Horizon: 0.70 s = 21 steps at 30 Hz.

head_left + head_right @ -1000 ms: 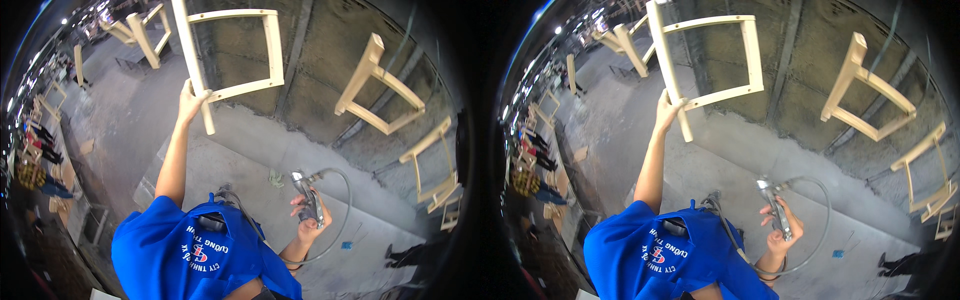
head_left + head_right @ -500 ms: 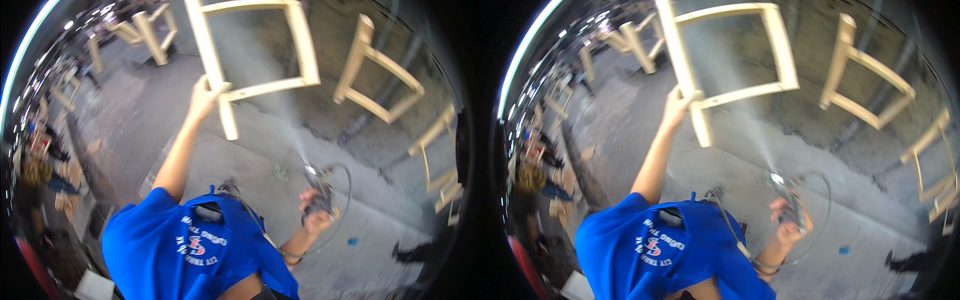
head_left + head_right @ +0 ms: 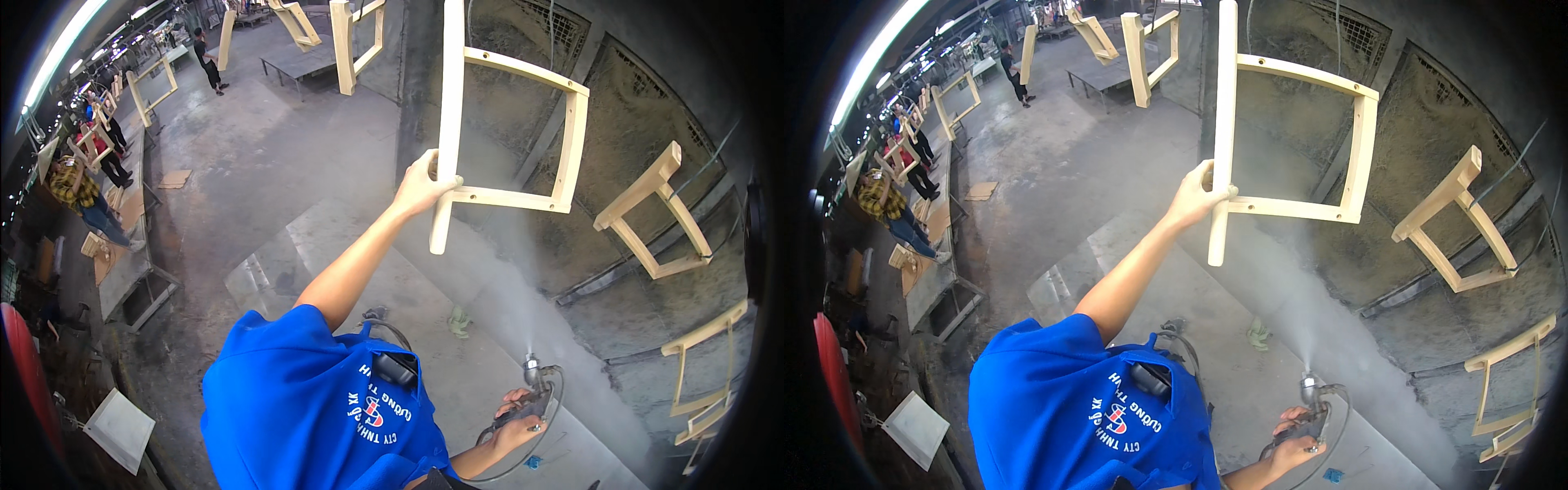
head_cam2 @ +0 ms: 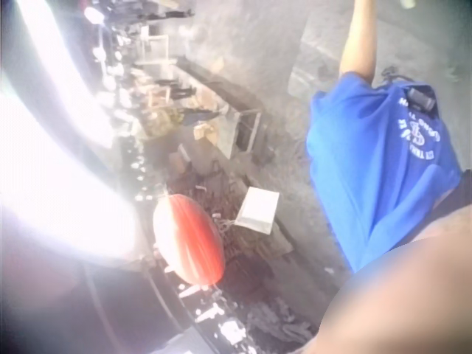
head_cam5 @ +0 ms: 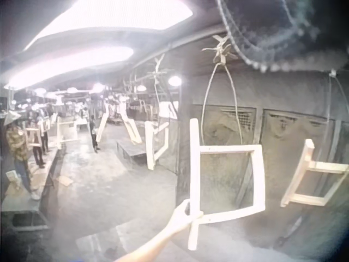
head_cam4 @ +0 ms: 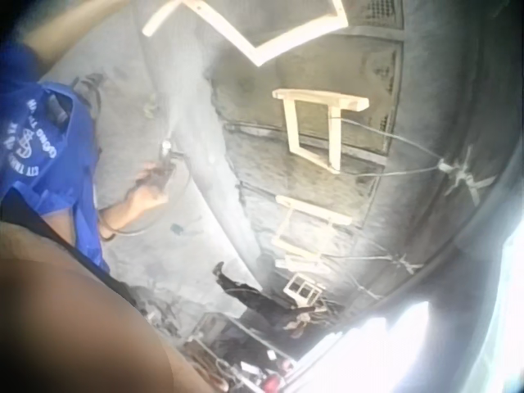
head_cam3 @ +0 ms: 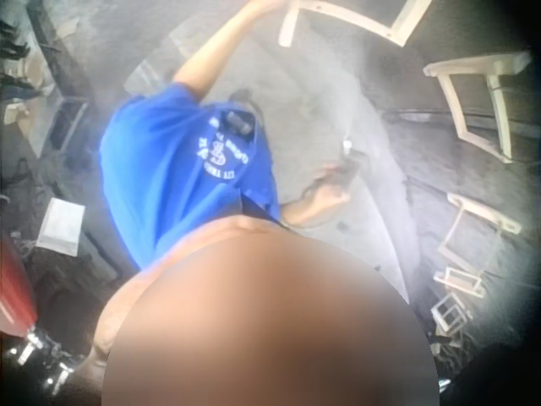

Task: The person uses a spray gun to apply a light-colored finish to multiple wooden chair frames hanging from hooks. They rotate each frame by hand to coat all sides, then move to the next frame in sequence.

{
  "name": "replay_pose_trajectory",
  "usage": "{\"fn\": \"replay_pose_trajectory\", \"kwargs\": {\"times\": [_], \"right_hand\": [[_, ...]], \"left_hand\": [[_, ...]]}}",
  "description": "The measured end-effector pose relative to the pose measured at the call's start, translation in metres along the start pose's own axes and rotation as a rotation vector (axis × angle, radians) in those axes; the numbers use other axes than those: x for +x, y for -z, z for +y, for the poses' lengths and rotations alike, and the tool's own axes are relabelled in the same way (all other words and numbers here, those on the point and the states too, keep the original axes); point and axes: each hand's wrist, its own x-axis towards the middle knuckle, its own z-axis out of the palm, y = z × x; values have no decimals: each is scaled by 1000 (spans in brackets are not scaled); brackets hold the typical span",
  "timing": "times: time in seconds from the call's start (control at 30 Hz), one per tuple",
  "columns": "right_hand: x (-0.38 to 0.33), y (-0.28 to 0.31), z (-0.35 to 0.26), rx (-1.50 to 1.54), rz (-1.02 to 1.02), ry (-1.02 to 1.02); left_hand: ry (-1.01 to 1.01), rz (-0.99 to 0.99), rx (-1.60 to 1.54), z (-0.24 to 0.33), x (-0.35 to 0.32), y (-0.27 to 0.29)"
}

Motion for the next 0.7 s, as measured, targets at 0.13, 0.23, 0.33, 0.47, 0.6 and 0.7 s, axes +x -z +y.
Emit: {"fn": "replay_pose_trajectory", "kwargs": {"times": [0.13, 0.23, 0.33, 0.47, 0.6, 0.7], "right_hand": [[37, -33, -5, -238, 285, -18], [66, -60, -17, -75, 387, -143], [105, -86, -34, 92, 359, -95], [160, -131, -46, -336, 251, 376], [197, -177, -56, -322, 62, 432], [214, -213, -56, -121, -3, 240]], "left_hand": [[-43, 9, 19, -17, 12, 7], [-47, -13, 40, -26, 22, 15], [-87, -15, 47, -33, 36, 24], [-72, -48, 49, -50, 63, 38], [-63, -63, 8, -80, 101, 43], [-130, -62, 12, -107, 134, 43]]}}
